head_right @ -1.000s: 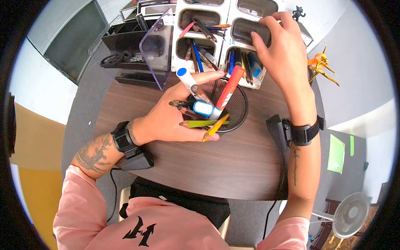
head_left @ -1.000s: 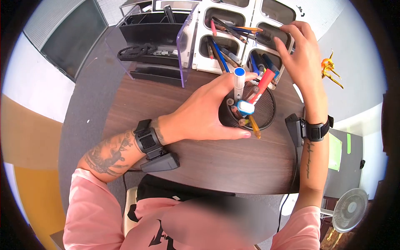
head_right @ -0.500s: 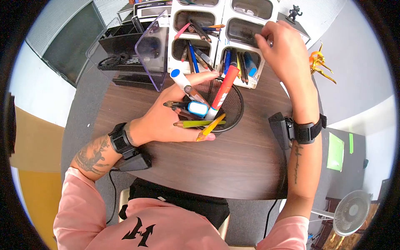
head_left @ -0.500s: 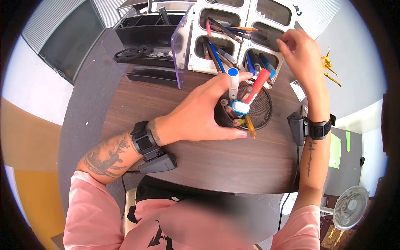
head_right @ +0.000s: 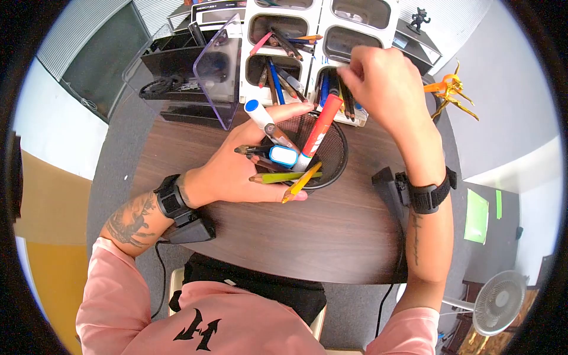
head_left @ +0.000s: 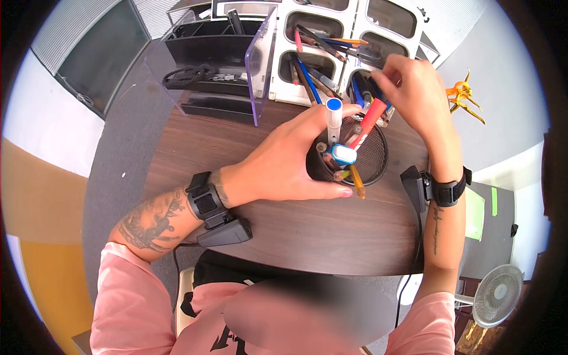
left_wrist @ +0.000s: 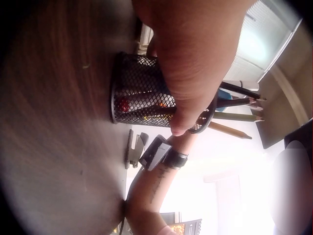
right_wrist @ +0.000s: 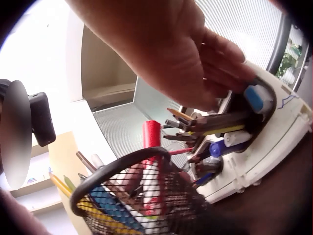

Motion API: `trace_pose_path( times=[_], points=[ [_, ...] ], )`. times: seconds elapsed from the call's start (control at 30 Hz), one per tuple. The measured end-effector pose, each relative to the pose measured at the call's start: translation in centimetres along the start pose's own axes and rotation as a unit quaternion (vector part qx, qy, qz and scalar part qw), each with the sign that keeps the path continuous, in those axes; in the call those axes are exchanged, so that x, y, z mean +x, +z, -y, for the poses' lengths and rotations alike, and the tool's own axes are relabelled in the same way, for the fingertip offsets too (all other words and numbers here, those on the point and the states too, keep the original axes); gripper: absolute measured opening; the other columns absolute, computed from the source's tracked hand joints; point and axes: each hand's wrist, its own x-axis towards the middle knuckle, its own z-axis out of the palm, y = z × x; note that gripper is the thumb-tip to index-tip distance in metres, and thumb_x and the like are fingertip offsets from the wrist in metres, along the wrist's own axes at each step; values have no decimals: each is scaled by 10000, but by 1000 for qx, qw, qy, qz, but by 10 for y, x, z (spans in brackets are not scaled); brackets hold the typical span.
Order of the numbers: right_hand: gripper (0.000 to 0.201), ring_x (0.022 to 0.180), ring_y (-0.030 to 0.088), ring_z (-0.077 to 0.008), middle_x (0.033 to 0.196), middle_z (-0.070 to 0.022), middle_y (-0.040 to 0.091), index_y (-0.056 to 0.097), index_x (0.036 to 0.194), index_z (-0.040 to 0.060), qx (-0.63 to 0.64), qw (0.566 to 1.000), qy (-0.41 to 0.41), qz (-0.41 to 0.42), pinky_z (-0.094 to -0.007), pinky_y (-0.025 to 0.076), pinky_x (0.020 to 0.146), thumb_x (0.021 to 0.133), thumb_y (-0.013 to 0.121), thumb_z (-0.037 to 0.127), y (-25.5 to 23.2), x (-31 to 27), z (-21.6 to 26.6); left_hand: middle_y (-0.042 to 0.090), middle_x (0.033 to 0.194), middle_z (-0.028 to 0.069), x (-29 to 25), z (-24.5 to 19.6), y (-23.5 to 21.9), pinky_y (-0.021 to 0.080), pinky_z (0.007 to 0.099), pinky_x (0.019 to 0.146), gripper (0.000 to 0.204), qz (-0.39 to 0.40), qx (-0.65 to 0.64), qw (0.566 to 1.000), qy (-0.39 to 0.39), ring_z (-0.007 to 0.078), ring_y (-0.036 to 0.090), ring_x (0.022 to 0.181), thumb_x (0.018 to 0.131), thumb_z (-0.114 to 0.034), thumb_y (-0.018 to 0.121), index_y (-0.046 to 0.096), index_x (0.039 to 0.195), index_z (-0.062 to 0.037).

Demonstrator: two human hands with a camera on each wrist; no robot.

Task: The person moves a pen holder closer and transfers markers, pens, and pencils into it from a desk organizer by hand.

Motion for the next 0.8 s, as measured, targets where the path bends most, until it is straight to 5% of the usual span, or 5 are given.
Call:
trace_pose_path(
  times=[0.07,0.17,0.57,0.8],
  points=[
    [175,723,675,-371,702,-171,669,689,798,34,-5,1000,-9,21,-447,544,681,819,731,203,1,-2,0,506,1408,112,0,0,2,493,272,841,1000,-14,-25,1000,-7,125,609,923,627,-148,943,409,1463,-17],
    [150,716,686,-341,749,-164,696,699,901,9,-24,998,-45,48,-402,538,673,839,718,145,5,-5,-2,510,1403,112,0,2,2,494,274,834,1002,-20,-5,1000,14,122,609,920,625,-149,944,411,1463,-16],
    [318,813,665,-408,795,-230,674,706,924,-6,65,992,-93,54,-474,532,728,832,724,298,-1,-11,8,485,1438,143,1,0,3,473,315,927,987,-22,-11,999,38,199,558,1143,638,-169,937,417,1465,-34],
    [277,898,648,-395,919,-213,658,692,992,-17,60,990,-90,96,-453,514,778,771,715,149,-14,-12,14,475,1452,158,0,-1,0,443,347,1004,982,-8,6,999,30,225,546,1196,643,-168,934,415,1466,-33]
  ],
)
